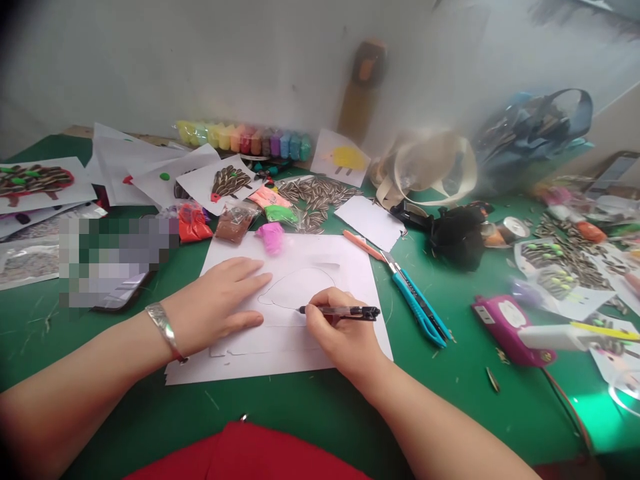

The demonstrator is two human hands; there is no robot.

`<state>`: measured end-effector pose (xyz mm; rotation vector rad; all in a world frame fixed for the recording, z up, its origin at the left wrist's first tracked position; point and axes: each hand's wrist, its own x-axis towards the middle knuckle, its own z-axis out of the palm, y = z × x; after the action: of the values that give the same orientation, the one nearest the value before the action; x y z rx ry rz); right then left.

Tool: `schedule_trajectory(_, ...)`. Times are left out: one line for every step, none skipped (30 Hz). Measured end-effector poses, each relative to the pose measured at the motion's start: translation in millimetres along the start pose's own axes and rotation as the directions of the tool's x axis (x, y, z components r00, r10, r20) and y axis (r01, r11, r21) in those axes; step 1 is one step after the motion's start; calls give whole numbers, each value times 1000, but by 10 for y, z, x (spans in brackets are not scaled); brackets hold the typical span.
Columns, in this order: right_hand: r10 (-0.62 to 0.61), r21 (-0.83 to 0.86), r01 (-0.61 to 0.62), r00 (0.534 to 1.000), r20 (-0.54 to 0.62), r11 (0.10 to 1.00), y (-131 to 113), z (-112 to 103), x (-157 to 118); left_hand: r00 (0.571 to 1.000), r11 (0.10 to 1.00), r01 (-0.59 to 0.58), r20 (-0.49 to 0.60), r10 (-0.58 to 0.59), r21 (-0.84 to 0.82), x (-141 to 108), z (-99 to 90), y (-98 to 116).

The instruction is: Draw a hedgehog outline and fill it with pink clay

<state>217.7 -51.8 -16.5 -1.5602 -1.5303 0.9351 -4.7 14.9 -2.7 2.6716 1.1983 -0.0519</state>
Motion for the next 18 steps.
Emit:
schedule_trajectory(-2,-3,2,1000,2,1000,-3,0,1,1000,1000,0,-6,0,-3,1,3,-1)
schedule_trajectory(-2,-5,2,1000,4,1000,-6,1,2,1000,1000,-1,-11,1,-7,2,6,-3)
schedule_trajectory(-3,-6,3,1000,7,1000,-10,2,2,1000,1000,-2,-15,2,-10,1,8,-5)
schedule_trajectory(-4,-10,4,1000,8,1000,-14,3,2,1000,1000,-3,-15,3,-11,0,11,-8)
schedule_trajectory(-4,-15,4,1000,11,1000,-17,5,2,1000,1000,-6,-13,5,-10,-1,12,-10)
schedule_trajectory(-1,-21,2,1000,16,1000,-18,6,1,1000,1000,-7,-12,7,-8,-2,14,-11)
schedule_trajectory(2,-28,-1,1000,21,1000,-18,7,1,1000,1000,-8,-11,8,-8,-3,15,-12)
schedule_trajectory(5,-33,-4,1000,25,999,-18,7,0,1000,1000,-7,-12,7,-10,-3,17,-14)
schedule_trajectory(7,-37,-6,1000,27,999,-16,7,0,1000,1000,-5,-15,5,-12,-3,19,-15)
schedule_trajectory(9,-39,-8,1000,27,999,-14,5,0,1000,1000,-4,-18,4,-16,-2,21,-15)
schedule_trajectory(10,-38,-9,1000,29,999,-11,3,1,1000,1000,-3,-21,3,-20,-1,23,-16)
schedule_trajectory(10,-35,-9,999,33,999,-10,0,2,1000,1000,-3,-23,2,-22,0,24,-16)
schedule_trajectory(8,-30,-7,999,40,1000,-8,-2,3,1000,1000,-2,-23,2,-23,1,25,-16)
schedule_trajectory(4,-24,-3,999,50,1000,-8,-5,5,1000,1000,-3,-22,2,-21,2,25,-16)
schedule_trajectory(-2,-15,3,998,61,1000,-8,-7,7,1000,1000,-3,-18,2,-18,2,24,-16)
schedule_trajectory(-9,-7,9,997,72,1000,-9,-9,9,1000,1000,-3,-13,3,-13,1,22,-16)
schedule_trajectory(-14,-1,14,997,79,1000,-10,-10,10,1000,1000,-3,-9,3,-8,0,19,-16)
schedule_trajectory(-17,3,17,997,81,1000,-11,-11,12,1000,1000,-4,-5,4,-6,-1,17,-16)
